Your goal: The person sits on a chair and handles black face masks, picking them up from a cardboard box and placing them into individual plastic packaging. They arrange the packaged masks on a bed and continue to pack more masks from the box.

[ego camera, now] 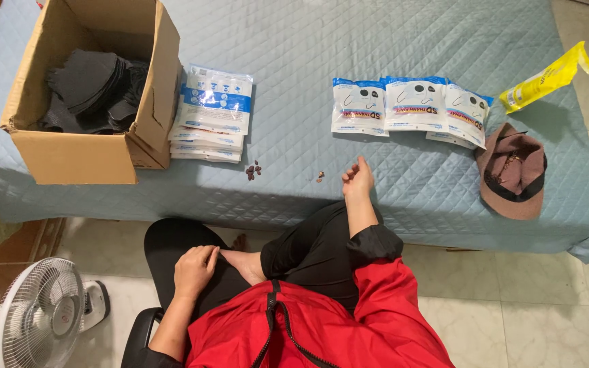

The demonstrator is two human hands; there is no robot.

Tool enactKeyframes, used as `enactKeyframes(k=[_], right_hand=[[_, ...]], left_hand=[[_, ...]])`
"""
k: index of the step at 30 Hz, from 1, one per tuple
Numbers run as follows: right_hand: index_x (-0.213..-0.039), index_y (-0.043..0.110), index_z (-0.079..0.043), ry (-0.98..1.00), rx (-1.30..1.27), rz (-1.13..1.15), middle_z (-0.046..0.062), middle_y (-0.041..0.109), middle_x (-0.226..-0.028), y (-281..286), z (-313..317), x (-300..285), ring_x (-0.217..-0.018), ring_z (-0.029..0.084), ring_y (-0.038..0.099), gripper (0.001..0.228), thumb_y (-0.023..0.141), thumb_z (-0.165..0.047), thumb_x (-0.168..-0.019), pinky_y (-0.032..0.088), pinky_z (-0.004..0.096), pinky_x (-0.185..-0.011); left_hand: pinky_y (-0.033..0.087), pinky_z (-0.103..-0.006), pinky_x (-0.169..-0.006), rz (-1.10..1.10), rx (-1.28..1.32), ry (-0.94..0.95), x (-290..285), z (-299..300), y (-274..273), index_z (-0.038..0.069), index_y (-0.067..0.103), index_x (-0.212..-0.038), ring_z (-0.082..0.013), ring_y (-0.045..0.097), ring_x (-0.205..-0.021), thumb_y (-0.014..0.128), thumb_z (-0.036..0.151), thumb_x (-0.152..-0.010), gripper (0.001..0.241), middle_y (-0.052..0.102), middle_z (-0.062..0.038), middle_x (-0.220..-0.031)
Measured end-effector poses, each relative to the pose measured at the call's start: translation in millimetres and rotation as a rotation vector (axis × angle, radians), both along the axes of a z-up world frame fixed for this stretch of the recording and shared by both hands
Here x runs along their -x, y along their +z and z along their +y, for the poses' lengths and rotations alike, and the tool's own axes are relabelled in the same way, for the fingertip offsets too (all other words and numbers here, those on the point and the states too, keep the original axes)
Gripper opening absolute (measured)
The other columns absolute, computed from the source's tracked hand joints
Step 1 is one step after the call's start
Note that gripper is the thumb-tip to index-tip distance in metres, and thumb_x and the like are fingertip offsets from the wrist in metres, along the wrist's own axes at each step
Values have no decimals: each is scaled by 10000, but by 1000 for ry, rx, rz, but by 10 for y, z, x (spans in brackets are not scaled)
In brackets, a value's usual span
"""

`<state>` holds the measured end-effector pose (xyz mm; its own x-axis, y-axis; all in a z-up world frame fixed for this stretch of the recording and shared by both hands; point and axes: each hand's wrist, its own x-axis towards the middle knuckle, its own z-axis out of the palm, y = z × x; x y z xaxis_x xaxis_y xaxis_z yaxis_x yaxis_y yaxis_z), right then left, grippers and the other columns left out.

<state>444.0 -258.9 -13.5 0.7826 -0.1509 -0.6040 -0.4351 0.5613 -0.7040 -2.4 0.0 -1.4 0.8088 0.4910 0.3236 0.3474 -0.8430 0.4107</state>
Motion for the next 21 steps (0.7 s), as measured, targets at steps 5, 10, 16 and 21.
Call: enactKeyframes(k=[5, 10, 16, 21], right_hand=[[-960, 576, -203, -7, 5, -2, 11, 523, -690, -49, -9, -39, -554, 161, 502, 182, 742, -276, -940, 356, 228, -406], [-948, 572, -205, -3, 21, 3, 6, 527, -683, 39, -16, 41, -550, 160, 505, 192, 746, -287, -937, 357, 227, -402], [-936, 558, -200, 3, 16, -9, 2, 527, -687, 90, -16, 53, -552, 153, 513, 196, 741, -270, -939, 360, 226, -407], [-942, 557, -196, 10, 15, -10, 0, 529, -702, 66, -23, 57, -561, 155, 532, 193, 736, -269, -946, 371, 229, -414]], left_hand=[[564, -308, -669, 8, -9, -6, -6, 1, 37, 270, 706, -840, -168, 682, -717, 656, 383, -957, 170, 623, 32, -644], [563, -300, -668, 3, 15, 4, 15, -6, 32, 265, 709, -842, -161, 682, -714, 656, 394, -960, 182, 623, 40, -643], [563, -296, -666, -19, 7, 3, 18, -2, 23, 261, 709, -847, -158, 680, -712, 669, 377, -956, 164, 613, 39, -637], [563, -296, -664, -25, 10, 5, 26, -2, 29, 264, 714, -847, -155, 679, -710, 668, 388, -956, 171, 615, 46, -633]])
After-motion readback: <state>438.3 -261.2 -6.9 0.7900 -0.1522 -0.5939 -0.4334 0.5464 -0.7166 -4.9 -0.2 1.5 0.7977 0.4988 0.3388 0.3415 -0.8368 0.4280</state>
